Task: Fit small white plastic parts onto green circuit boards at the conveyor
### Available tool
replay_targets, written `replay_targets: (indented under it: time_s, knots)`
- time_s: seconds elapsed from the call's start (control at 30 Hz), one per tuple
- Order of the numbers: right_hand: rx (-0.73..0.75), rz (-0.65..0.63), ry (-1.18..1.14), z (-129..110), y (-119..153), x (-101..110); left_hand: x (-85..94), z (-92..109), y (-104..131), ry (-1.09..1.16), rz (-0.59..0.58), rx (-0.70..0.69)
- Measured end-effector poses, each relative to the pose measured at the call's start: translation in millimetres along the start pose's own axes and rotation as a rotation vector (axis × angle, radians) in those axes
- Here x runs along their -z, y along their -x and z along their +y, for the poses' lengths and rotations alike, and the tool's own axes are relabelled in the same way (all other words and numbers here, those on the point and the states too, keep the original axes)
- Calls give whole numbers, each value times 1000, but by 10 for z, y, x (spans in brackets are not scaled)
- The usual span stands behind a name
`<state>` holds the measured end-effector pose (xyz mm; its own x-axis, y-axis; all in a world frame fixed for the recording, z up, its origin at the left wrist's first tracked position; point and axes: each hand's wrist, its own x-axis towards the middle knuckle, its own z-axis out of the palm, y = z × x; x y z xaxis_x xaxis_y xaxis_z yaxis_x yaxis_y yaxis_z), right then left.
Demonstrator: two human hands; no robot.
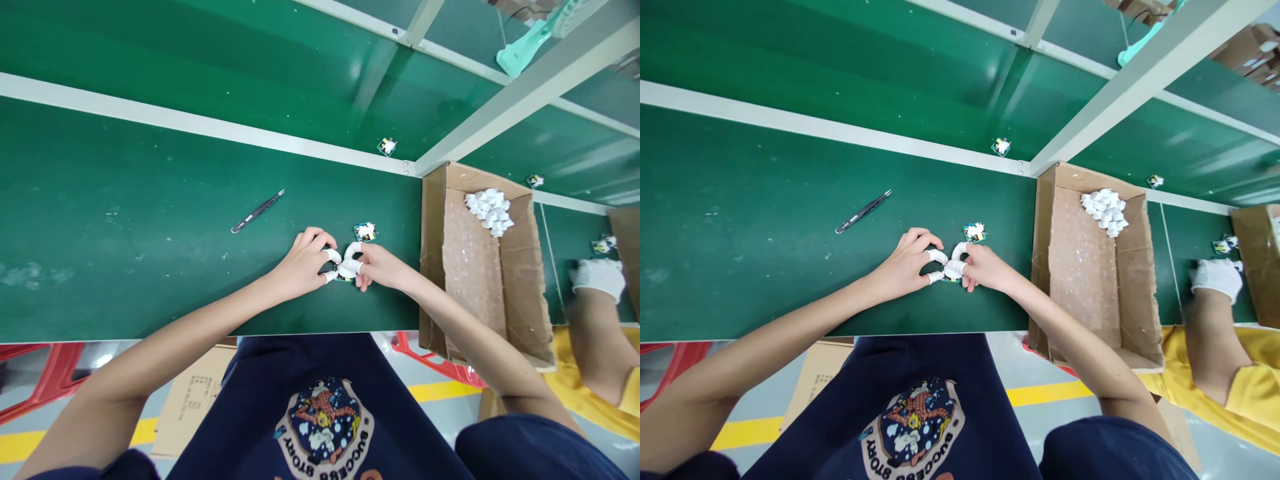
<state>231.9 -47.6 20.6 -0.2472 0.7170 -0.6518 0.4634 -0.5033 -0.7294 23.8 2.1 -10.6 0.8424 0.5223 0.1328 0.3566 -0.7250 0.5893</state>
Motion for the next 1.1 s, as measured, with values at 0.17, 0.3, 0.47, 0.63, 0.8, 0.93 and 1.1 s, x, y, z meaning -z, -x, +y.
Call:
replay_targets:
  time_s: [0.17, 0.3, 0.47, 0.63, 0.8, 0.93, 1.1]
  knots:
    - [37, -88, -28, 32, 37, 46, 2, 23, 1, 11, 12, -3]
    - [150, -19, 106, 54, 83, 65, 9, 47, -10, 39, 41, -9]
    - [418, 176, 468, 17, 212, 32, 85, 58, -39, 222, 108, 85]
    - [666, 608, 898, -99, 389, -119, 259, 86, -50, 624, 108, 185]
    - [863, 707, 883, -167, 488, -149, 308, 142, -28, 876, 22, 190]
    - [996, 722, 717, -210, 540, -153, 230, 173, -16, 1088, -22, 191]
    - [1082, 735, 566, -262, 570, -246, 183, 216, 8, 1271, -133, 156]
